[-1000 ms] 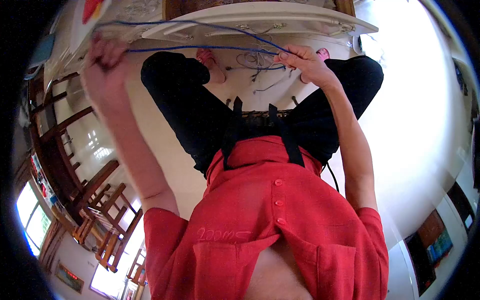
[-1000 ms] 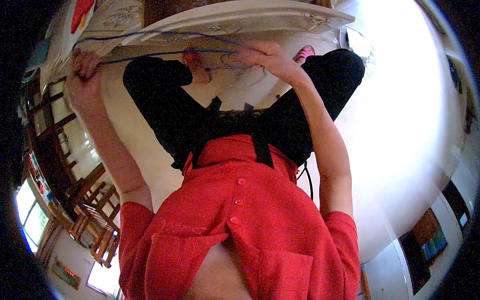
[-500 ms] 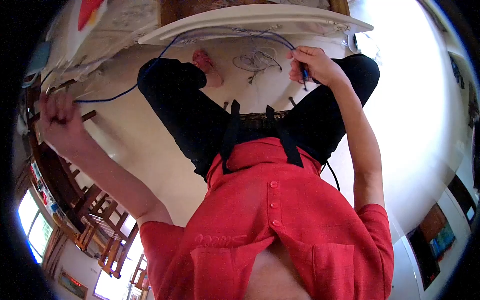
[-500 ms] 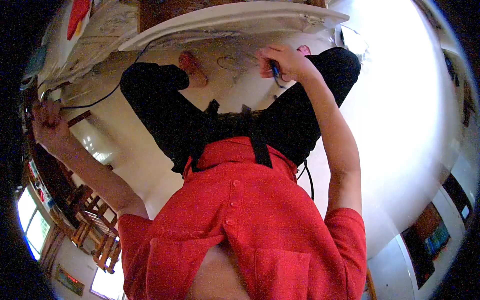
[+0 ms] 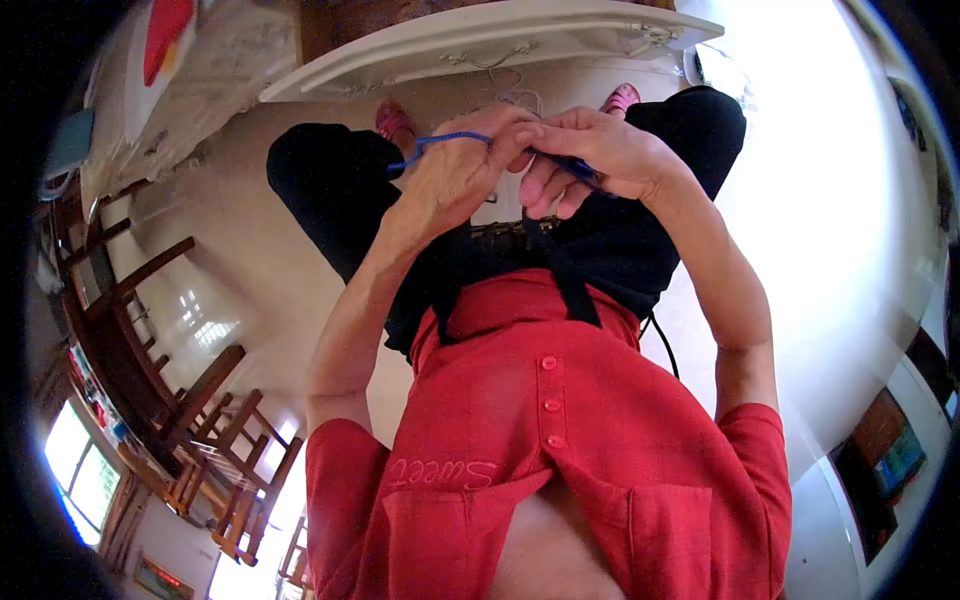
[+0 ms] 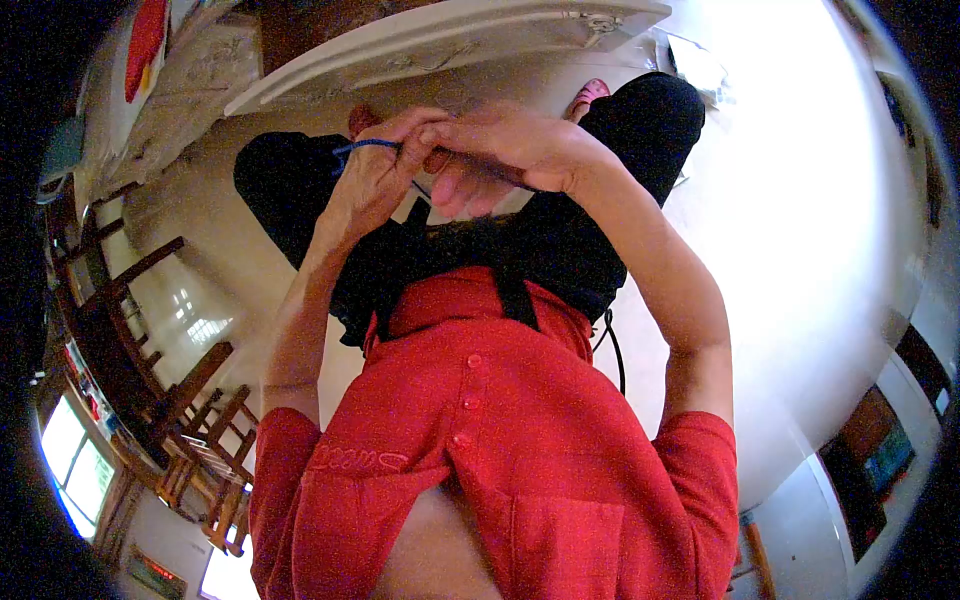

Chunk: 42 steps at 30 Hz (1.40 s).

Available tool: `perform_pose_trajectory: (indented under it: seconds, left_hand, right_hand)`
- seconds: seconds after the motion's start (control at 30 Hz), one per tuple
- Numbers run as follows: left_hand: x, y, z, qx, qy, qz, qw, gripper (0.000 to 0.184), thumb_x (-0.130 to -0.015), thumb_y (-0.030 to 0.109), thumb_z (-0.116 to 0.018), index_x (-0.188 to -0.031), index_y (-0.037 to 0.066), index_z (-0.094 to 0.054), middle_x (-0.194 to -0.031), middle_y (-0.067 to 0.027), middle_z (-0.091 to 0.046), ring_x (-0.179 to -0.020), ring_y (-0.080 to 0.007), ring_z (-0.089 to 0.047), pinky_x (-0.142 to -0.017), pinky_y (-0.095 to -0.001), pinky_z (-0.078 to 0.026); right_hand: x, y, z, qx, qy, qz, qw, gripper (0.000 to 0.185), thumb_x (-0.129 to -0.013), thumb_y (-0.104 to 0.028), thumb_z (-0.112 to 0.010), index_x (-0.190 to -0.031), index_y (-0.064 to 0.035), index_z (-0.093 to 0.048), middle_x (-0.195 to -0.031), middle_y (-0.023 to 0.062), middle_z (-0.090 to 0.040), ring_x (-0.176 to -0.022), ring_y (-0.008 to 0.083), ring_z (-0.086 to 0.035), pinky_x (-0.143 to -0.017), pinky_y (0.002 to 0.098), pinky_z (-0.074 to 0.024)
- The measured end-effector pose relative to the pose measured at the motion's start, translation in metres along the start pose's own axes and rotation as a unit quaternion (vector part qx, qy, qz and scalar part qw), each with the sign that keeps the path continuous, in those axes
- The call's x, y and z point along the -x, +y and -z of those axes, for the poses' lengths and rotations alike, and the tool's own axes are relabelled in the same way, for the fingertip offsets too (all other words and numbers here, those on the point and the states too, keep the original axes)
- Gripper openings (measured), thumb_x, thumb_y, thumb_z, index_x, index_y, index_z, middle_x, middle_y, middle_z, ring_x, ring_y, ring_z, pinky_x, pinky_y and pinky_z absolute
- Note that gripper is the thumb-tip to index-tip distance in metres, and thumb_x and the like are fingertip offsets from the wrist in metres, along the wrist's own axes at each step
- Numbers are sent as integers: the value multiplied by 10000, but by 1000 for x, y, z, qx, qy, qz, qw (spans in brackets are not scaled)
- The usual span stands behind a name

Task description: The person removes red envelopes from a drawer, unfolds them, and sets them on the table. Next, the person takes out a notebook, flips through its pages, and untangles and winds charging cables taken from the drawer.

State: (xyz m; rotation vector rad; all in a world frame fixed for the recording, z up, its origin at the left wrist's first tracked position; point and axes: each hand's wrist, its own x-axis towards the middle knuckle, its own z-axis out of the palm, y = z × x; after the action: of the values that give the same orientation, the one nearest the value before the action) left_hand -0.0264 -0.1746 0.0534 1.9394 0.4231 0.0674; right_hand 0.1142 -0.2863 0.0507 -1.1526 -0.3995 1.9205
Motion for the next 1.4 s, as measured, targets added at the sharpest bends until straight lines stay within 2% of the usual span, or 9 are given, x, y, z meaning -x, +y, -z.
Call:
perform_pose_trajectory:
  seconds: [0.33, 0.4, 0.47, 0.57, 0.73, 0.83, 1.03, 1.2, 1.4]
  left_hand:
    - [19, -28, 0, 3, -18, 87, 996, 230, -842, 210, -507, -859, -3, -591, -752, -108, -586, -675, -162, -554, -615, -284, -422]
    - [17, -23, -11, 168, -71, 92, 979, 258, -847, 224, -513, -840, -20, -595, -715, -67, -591, -679, -148, -546, -622, -269, -420]
    - [16, -16, -20, 193, -52, 75, 977, 260, -840, 226, -530, -834, -25, -597, -714, -43, -593, -680, -130, -544, -622, -252, -418]
    - [18, -26, -5, 195, -41, 86, 976, 237, -822, 219, -567, -827, -16, -605, -719, -2, -592, -686, -90, -532, -622, -218, -410]
    - [35, -40, 29, 237, 12, 222, 946, 137, -781, 192, -629, -803, 57, -618, -648, 63, -510, -553, -5, -381, -471, -170, -262]
    - [37, -47, 22, 281, 52, 190, 939, 136, -780, 194, -629, -811, 66, -598, -619, 77, -479, -527, 9, -335, -453, -170, -200]
    - [42, -66, 12, 264, 73, 176, 945, 106, -806, 162, -593, -811, 62, -558, -643, 63, -478, -553, -11, -382, -483, -167, -290]
    - [39, -74, 5, 287, 40, 168, 942, 92, -820, 140, -571, -837, 53, -545, -660, 50, -483, -573, -24, -408, -505, -176, -331]
    - [42, -78, 0, 285, 46, 161, 944, 105, -820, 140, -575, -863, 46, -554, -662, 43, -483, -569, -33, -412, -510, -175, -335]
  right_hand:
    - [8, 14, 23, 262, 103, 99, 954, 206, -833, -102, -516, -987, 35, -529, -680, 53, -590, -495, 75, -486, -473, 181, -401]
    - [8, 13, 11, 295, 135, 108, 940, 212, -817, -81, -528, -995, 33, -521, -682, 56, -592, -512, 73, -491, -480, 187, -401]
    - [8, 9, 0, 412, 158, 190, 877, 245, -788, -73, -556, -1007, 26, -510, -691, 64, -598, -559, 75, -519, -496, 206, -414]
    - [22, -1, 18, 458, 127, 159, 865, 267, -773, -75, -571, -1014, 22, -509, -691, 68, -601, -592, 79, -538, -519, 222, -430]
    - [47, -9, 64, 338, 112, 133, 925, 128, -787, -73, -582, -871, 18, -612, -683, 27, -585, -590, 62, -529, -524, 164, -412]
    - [55, -10, 67, 316, 141, 113, 931, 161, -784, -68, -590, -908, 34, -595, -743, 52, -615, -676, 100, -590, -633, 203, -473]
    - [44, 10, 59, 123, 193, 275, 934, 222, -773, -58, -602, -976, 26, -570, -774, 61, -621, -612, 88, -572, -587, 209, -475]
    - [27, 16, 50, 19, 155, 348, 924, 156, -765, -78, -618, -903, -49, -551, -720, 34, -600, -577, 62, -540, -425, 146, -367]
    - [21, 16, 41, -39, 151, 364, 918, 172, -802, -116, -583, -944, -38, -526, -746, 54, -585, -625, 105, -541, -511, 191, -404]
